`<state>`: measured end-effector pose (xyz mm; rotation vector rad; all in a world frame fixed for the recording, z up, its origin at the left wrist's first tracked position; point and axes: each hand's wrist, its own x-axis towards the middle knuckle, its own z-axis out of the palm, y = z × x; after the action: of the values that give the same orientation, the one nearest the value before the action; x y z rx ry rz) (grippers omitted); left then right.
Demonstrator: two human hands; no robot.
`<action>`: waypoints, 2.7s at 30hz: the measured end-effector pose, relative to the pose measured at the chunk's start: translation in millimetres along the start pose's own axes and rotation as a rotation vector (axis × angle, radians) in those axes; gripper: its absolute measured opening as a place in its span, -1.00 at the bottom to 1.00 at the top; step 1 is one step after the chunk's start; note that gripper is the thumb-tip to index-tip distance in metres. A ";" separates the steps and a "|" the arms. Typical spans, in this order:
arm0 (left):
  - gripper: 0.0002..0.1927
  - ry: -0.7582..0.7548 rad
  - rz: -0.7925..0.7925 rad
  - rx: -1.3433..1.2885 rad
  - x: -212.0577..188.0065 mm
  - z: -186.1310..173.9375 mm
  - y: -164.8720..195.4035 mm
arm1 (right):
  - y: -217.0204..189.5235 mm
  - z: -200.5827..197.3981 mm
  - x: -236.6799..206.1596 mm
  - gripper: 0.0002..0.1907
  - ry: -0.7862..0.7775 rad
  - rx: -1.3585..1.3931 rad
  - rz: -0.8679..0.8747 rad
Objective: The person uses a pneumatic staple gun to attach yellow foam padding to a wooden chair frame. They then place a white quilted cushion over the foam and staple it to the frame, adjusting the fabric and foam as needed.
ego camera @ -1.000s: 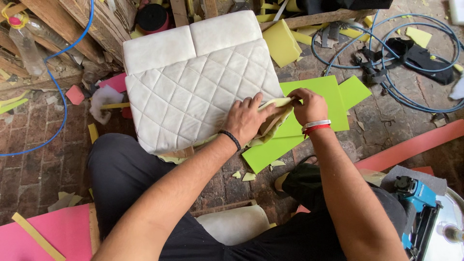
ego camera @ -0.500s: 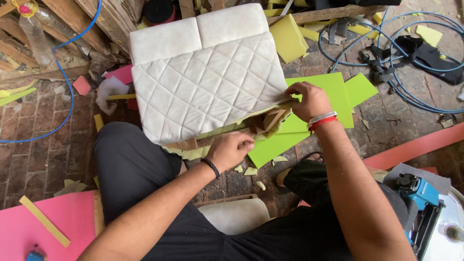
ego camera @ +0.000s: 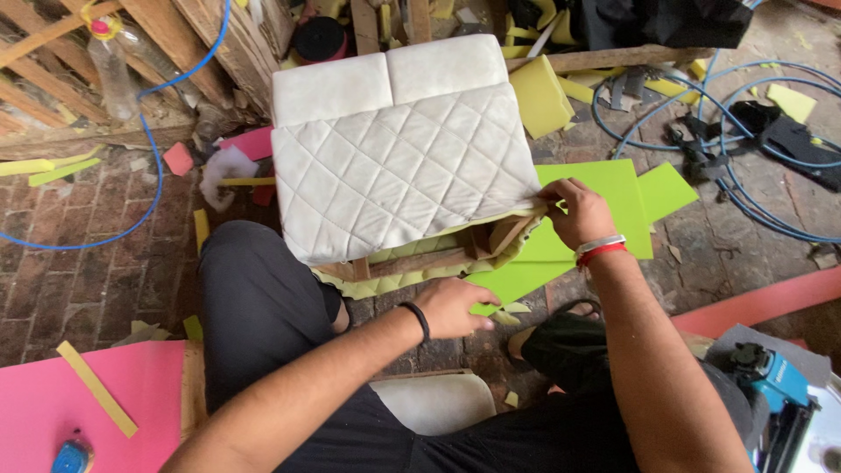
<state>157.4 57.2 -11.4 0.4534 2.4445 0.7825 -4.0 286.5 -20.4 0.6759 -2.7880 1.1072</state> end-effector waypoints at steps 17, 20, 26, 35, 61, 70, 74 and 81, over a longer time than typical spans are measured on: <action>-0.75 0.437 -0.277 0.215 141.7 -94.1 -13.1 | 45.5 32.8 65.0 -0.77 -0.258 0.518 0.283; -0.74 0.339 -0.296 0.132 147.5 -102.8 -14.8 | 41.3 19.2 67.7 -0.51 -0.417 0.225 0.007; -0.31 0.204 -0.192 0.323 120.1 -100.6 5.8 | 23.7 9.9 49.8 -0.39 -0.398 -0.134 -0.310; -0.84 0.316 -0.023 0.465 110.8 -69.8 6.2 | 30.4 17.6 23.9 -0.77 -0.156 -0.127 -0.544; -0.10 0.191 -0.019 0.748 159.8 -86.3 32.2 | 49.0 1.9 -5.8 -0.86 0.202 -0.510 -0.609; -0.25 0.264 -0.050 0.614 153.1 -78.2 45.3 | 14.8 -80.9 -28.5 -0.65 -0.340 -0.376 0.342; -0.26 0.249 -0.056 0.646 154.8 -78.4 50.5 | 20.5 -155.5 -149.3 -0.51 0.349 -0.143 0.866; -0.25 0.251 -0.099 0.627 175.1 -76.5 56.2 | 63.3 -109.7 -320.5 -0.03 0.391 -0.592 1.134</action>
<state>-19.0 147.4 9.3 0.4719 2.9026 0.0075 247.5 520.3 -49.7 -1.1436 -2.7796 0.2749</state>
